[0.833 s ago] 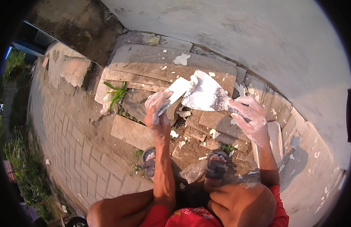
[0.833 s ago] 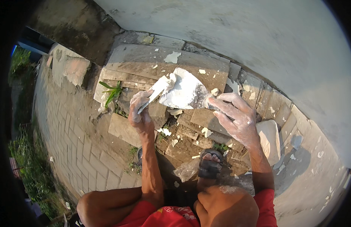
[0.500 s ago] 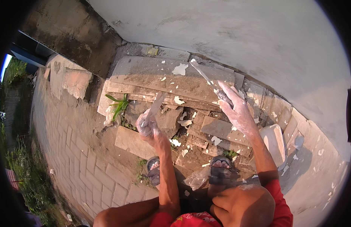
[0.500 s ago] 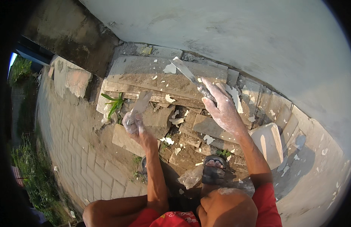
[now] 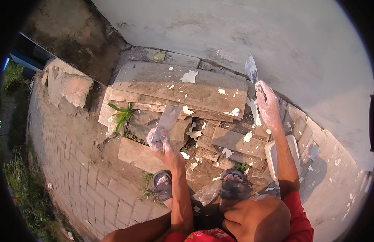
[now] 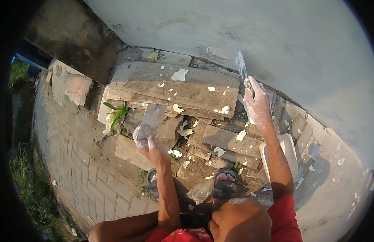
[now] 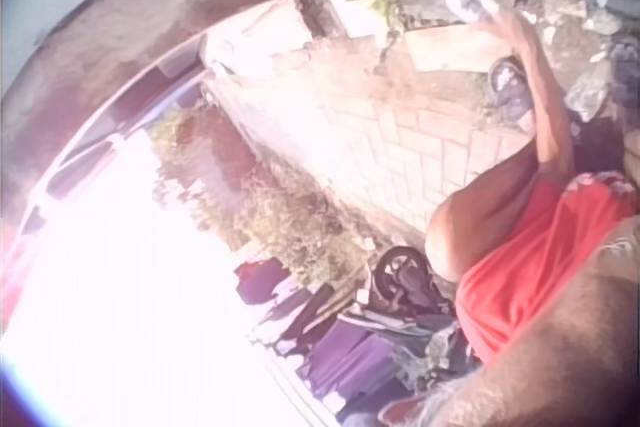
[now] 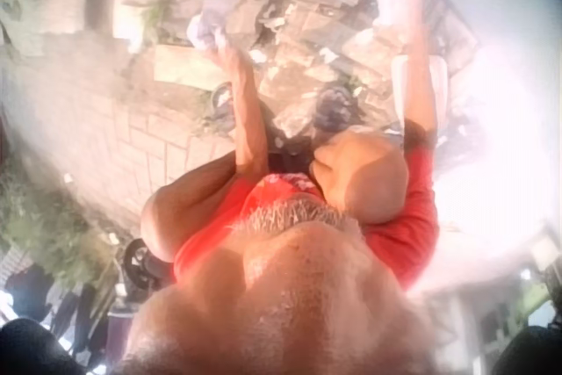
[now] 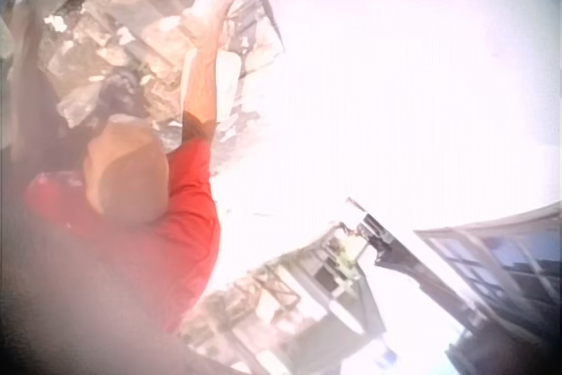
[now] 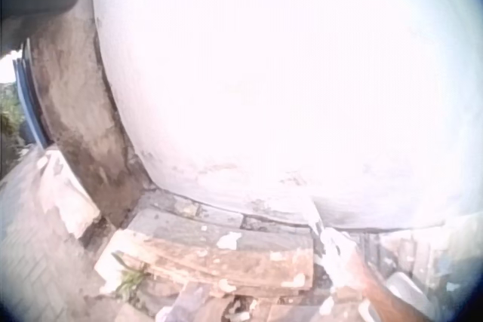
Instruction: The person scoops plaster from a container with a putty knife and applies it onto a wall, spreading and smoothing it with putty knives.
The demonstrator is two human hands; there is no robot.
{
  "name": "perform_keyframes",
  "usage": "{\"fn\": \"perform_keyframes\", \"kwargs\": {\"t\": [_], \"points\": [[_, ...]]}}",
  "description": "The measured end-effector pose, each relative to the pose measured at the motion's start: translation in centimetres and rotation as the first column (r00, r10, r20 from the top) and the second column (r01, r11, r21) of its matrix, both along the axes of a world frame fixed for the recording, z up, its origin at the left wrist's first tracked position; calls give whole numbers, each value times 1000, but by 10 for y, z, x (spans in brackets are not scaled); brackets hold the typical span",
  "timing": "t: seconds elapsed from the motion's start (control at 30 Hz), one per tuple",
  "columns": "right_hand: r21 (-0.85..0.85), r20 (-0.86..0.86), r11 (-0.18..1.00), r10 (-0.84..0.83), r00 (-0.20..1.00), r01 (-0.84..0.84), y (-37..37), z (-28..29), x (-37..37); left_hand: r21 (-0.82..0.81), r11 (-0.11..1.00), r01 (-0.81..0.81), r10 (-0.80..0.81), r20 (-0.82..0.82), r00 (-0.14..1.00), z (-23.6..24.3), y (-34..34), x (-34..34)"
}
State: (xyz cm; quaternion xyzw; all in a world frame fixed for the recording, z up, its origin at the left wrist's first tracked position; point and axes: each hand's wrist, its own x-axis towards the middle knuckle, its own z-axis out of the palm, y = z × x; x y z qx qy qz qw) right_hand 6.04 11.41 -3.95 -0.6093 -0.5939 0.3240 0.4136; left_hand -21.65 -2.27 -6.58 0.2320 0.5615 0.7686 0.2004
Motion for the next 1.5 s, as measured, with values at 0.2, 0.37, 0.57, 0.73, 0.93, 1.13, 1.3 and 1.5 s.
{"fn": "perform_keyframes", "kwargs": {"t": [0.2, 0.37, 0.57, 0.73, 0.93, 1.13, 1.3, 1.5], "points": [[-133, 186, 956, 284, 941, -262, 54, -5, -84, -1, 1000, 22, -22, 5, 1000, 7, 2, 11], [-72, 122, 997, 11, 992, -2, 55, -34, -66, 54, 998, -12, 12, -9, 1000, 11, 2, 4], [87, 60, 984, -160, 985, 154, 5, -39, -7, -34, 999, 19, -18, 33, 999, 9, 1, 7], [-222, -215, 968, -168, 962, 119, -15, 24, -17, -3, 999, 34, -34, 78, 996, 6, 0, 4], [-15, 216, 997, 75, 973, -74, 43, 93, -5, -138, 990, 27, -16, 84, 996, 9, 0, 2], [79, 78, 990, -123, 989, 117, -12, 99, 53, -33, 999, -6, 10, 120, 993, 11, 0, 3], [84, 109, 982, 159, 981, -168, 7, 81, -29, -90, 994, 55, -46, 100, 994, 4, -1, 9], [18, 204, 994, 99, 974, -105, 42, 109, -31, -102, 993, 59, -50, 85, 995, 3, 2, 14]]}}
